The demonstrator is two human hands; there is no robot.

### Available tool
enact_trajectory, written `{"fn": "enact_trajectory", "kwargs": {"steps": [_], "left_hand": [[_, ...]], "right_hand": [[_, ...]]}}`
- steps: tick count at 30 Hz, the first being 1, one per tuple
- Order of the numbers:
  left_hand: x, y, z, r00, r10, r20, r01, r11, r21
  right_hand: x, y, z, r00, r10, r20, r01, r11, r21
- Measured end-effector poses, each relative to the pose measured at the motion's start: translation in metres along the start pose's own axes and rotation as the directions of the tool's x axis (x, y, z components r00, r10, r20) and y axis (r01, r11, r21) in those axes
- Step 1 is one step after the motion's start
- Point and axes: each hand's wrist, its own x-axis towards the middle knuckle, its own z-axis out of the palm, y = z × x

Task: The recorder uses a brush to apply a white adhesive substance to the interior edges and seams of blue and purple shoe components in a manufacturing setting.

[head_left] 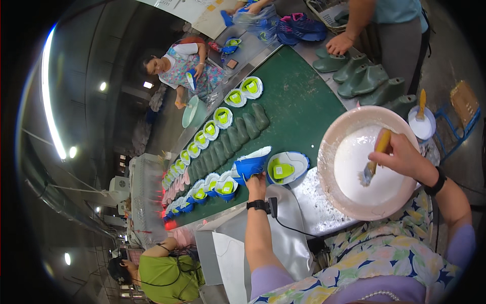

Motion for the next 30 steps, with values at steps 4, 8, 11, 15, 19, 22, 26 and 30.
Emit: {"fn": "enact_trajectory", "kwargs": {"steps": [4, 8, 11, 15, 19, 22, 26, 30], "left_hand": [[0.052, -0.020, -0.008, 0.996, -0.042, 0.079, 0.054, 0.985, -0.166], [0.085, -0.023, -0.014, 0.988, -0.044, 0.150, 0.066, 0.987, -0.146], [0.087, -0.025, -0.022, 0.970, -0.096, 0.225, 0.163, 0.938, -0.305], [0.065, -0.021, -0.026, 0.953, -0.044, 0.300, 0.166, 0.905, -0.392], [0.045, -0.011, -0.041, 0.959, -0.071, 0.273, 0.115, 0.982, -0.151], [0.023, 0.003, -0.016, 0.922, -0.016, 0.386, 0.104, 0.972, -0.209], [0.015, 0.012, -0.017, 0.904, -0.056, 0.424, 0.176, 0.952, -0.250], [0.012, 0.010, -0.006, 0.908, -0.005, 0.418, 0.134, 0.951, -0.279]], "right_hand": [[0.006, 0.013, -0.001, 0.997, 0.039, 0.059, -0.034, 0.996, -0.080], [0.010, 0.013, 0.001, 0.993, 0.117, 0.029, -0.116, 0.993, -0.017], [0.014, 0.015, 0.003, 0.987, 0.162, 0.012, -0.162, 0.987, -0.002], [0.016, 0.018, 0.004, 0.978, 0.209, 0.017, -0.209, 0.978, -0.008], [0.017, 0.020, 0.007, 0.981, 0.187, 0.043, -0.187, 0.982, -0.007], [0.017, 0.020, 0.007, 0.982, 0.184, 0.037, -0.182, 0.982, -0.053], [0.014, 0.015, 0.011, 0.985, 0.166, 0.048, -0.163, 0.985, -0.054], [0.012, 0.016, 0.008, 0.986, 0.157, 0.053, -0.151, 0.984, -0.093]]}}
